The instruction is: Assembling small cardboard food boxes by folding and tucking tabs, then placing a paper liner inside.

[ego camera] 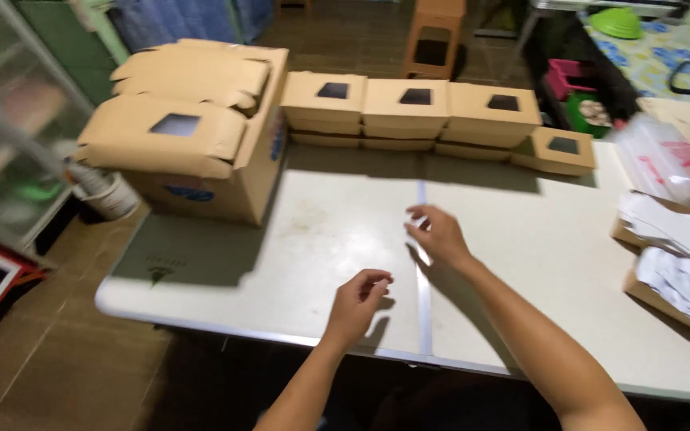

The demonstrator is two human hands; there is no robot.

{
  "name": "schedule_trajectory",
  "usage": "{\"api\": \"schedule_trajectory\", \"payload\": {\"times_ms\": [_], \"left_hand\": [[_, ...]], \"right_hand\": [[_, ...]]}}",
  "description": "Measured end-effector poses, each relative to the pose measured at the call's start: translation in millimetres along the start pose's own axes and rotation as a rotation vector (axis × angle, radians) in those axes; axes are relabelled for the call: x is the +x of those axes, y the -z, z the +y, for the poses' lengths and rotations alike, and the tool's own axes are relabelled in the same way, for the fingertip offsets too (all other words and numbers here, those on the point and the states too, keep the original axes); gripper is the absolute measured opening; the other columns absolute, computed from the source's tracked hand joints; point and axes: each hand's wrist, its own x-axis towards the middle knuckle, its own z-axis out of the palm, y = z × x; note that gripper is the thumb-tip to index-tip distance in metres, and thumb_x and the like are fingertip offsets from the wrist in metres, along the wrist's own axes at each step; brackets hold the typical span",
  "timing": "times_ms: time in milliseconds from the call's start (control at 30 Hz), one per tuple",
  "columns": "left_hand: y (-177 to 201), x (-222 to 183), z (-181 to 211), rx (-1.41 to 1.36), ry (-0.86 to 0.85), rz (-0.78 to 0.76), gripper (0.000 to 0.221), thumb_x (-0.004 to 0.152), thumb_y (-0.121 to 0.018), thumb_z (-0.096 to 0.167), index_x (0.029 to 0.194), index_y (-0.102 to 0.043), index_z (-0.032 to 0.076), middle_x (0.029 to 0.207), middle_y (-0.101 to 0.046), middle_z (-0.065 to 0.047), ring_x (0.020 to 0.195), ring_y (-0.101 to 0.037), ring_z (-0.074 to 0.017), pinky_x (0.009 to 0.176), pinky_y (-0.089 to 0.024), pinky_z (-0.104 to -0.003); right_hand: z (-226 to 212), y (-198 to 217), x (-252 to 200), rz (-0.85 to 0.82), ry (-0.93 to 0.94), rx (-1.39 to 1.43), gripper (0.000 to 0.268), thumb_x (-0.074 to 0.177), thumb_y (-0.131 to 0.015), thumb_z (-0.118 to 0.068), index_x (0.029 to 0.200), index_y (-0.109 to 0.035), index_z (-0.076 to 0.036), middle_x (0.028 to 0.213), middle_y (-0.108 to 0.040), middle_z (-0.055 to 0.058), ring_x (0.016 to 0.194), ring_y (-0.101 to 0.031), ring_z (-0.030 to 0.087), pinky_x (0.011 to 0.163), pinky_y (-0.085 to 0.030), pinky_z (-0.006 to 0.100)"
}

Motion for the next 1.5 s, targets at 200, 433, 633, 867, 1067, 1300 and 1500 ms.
{"api": "schedule_trajectory", "payload": {"times_ms": [200, 433, 633, 867, 1067, 1300, 1500], "left_hand": [[5.9, 3.5, -3.8, -0.059, -0.016, 0.022, 0.018, 0.099, -0.060, 0.013, 0.111, -0.072, 0.008, 0.104, -0.076, -0.012, 0.093, -0.072, -0.0238, 0.084, -0.060, -0.038], [15.9, 1.1, 6.3, -0.048, 0.141, -0.033, 0.026, 0.101, -0.056, 0.025, 0.120, -0.067, 0.013, 0.116, -0.073, -0.010, 0.104, -0.070, -0.0222, 0.091, -0.058, -0.036], [11.9, -6.1, 6.1, -0.038, 0.071, 0.067, 0.019, 0.099, -0.058, 0.016, 0.109, -0.072, 0.007, 0.096, -0.073, -0.011, 0.089, -0.071, -0.0235, 0.083, -0.057, -0.038], [14.7, -1.4, 10.8, 0.101, 0.180, 0.020, 0.030, 0.098, -0.058, 0.023, 0.118, -0.069, 0.003, 0.105, -0.075, -0.017, 0.102, -0.072, -0.0322, 0.090, -0.056, -0.045], [11.6, 1.2, 24.0, -0.062, 0.206, 0.000, 0.027, 0.096, -0.058, 0.026, 0.114, -0.072, 0.010, 0.111, -0.077, -0.004, 0.103, -0.074, -0.0183, 0.088, -0.065, -0.032], [8.5, 6.1, 29.3, 0.008, 0.256, 0.006, 0.024, 0.095, -0.059, 0.023, 0.110, -0.076, 0.015, 0.110, -0.079, 0.002, 0.104, -0.074, -0.0138, 0.094, -0.061, -0.028], [6.2, 8.4, 26.3, -0.014, 0.286, 0.026, 0.027, 0.093, -0.060, 0.025, 0.111, -0.076, 0.014, 0.110, -0.081, 0.001, 0.103, -0.075, -0.0132, 0.093, -0.061, -0.028]], "right_hand": [[-128.8, -4.4, -6.9, -0.170, 0.225, 0.056, 0.032, 0.088, -0.077, -0.023, 0.117, -0.072, -0.013, 0.102, -0.077, 0.011, 0.088, -0.075, 0.030, 0.070, -0.062, 0.038], [-250.8, -18.5, 49.4, -0.039, 0.598, 0.090, 0.026, 0.089, -0.078, -0.020, 0.113, -0.072, -0.012, 0.100, -0.073, 0.007, 0.093, -0.071, 0.028, 0.076, -0.059, 0.037], [-291.1, -63.7, 71.7, 0.021, 0.839, 0.023, 0.034, 0.081, -0.084, -0.020, 0.111, -0.069, -0.016, 0.102, -0.067, 0.006, 0.102, -0.066, 0.030, 0.085, -0.057, 0.042], [-227.3, -3.4, -9.0, -0.241, 0.704, 0.074, 0.022, 0.091, -0.075, -0.022, 0.110, -0.068, -0.014, 0.100, -0.069, 0.009, 0.099, -0.068, 0.033, 0.085, -0.058, 0.044], [-83.1, 74.6, -87.5, -0.187, 0.098, -0.013, 0.030, 0.090, -0.071, -0.031, 0.116, -0.074, -0.016, 0.113, -0.076, 0.000, 0.107, -0.070, 0.019, 0.093, -0.054, 0.035], [-87.1, 106.8, -134.0, -0.127, -0.588, -0.031, 0.038, 0.091, -0.064, -0.031, 0.124, -0.073, -0.016, 0.137, -0.064, -0.001, 0.135, -0.054, 0.015, 0.117, -0.043, 0.038], [-32.0, 82.8, -141.6, -0.004, -0.371, -0.144, 0.025, 0.088, -0.069, -0.032, 0.109, -0.078, -0.020, 0.117, -0.069, -0.007, 0.120, -0.059, 0.012, 0.099, -0.053, 0.034]]}}
